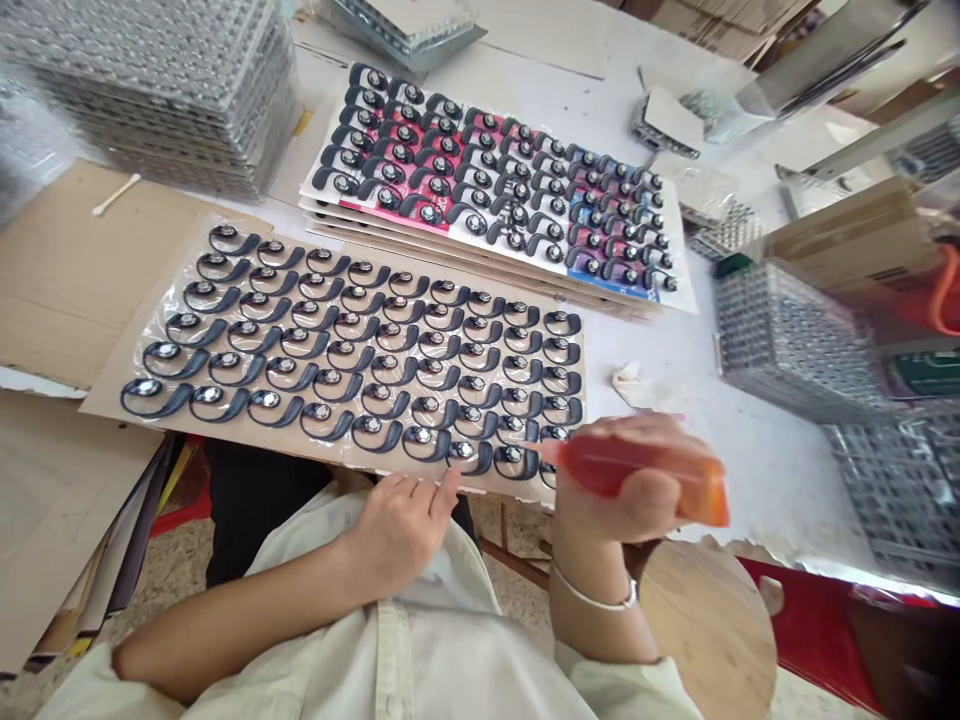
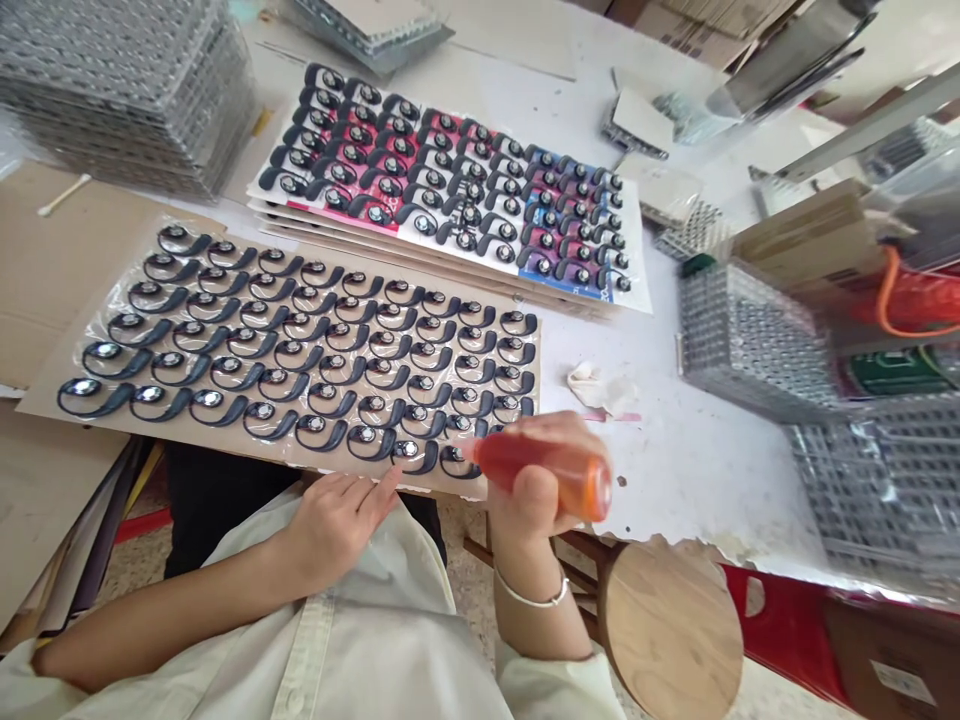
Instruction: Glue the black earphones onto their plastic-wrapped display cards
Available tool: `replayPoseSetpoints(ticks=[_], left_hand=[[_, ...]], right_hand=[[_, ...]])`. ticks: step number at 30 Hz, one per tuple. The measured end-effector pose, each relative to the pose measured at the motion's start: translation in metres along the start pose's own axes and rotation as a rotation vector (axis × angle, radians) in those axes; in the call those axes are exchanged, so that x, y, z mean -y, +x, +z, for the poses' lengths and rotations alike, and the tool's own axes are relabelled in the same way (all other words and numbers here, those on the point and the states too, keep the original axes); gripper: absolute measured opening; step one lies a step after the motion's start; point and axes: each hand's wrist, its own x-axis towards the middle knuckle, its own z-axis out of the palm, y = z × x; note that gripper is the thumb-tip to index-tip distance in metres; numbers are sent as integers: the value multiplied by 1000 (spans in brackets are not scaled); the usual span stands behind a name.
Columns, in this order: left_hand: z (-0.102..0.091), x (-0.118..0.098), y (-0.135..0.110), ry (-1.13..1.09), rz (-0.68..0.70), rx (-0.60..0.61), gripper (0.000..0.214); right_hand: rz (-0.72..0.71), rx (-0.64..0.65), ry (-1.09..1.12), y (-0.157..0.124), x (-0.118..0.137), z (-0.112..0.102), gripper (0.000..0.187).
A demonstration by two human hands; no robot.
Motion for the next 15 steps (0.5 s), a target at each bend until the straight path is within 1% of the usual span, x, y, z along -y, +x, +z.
replayPoseSetpoints(ticks=[1,3,5,7,9,11,13,15], left_hand=[[-1,1,-1,-31,5,-26,31],[-3,6,-4,-72,8,-63,30],[-6,11,-5,-79,-2,-75,27],[-11,14,-4,-77,-23,-75,23],[-16,15,3,-77,-32,-77,22],[-18,12,16,-65,-30,-64,24],[-18,6,33,-25,-49,-4,32],[-15,0,51,34,-102,96,45]], right_hand=[[-1,21,-28,8,-2,4,19],[2,127,-100,18,-6,11,20],[31,263,-158,20,-12,17,21],[45,345,-192,18,-17,21,21],[63,354,-209,15,-22,22,21],[73,303,-198,14,-24,22,22],[94,263,-179,14,-25,21,23],[126,275,-189,14,-26,19,24]])
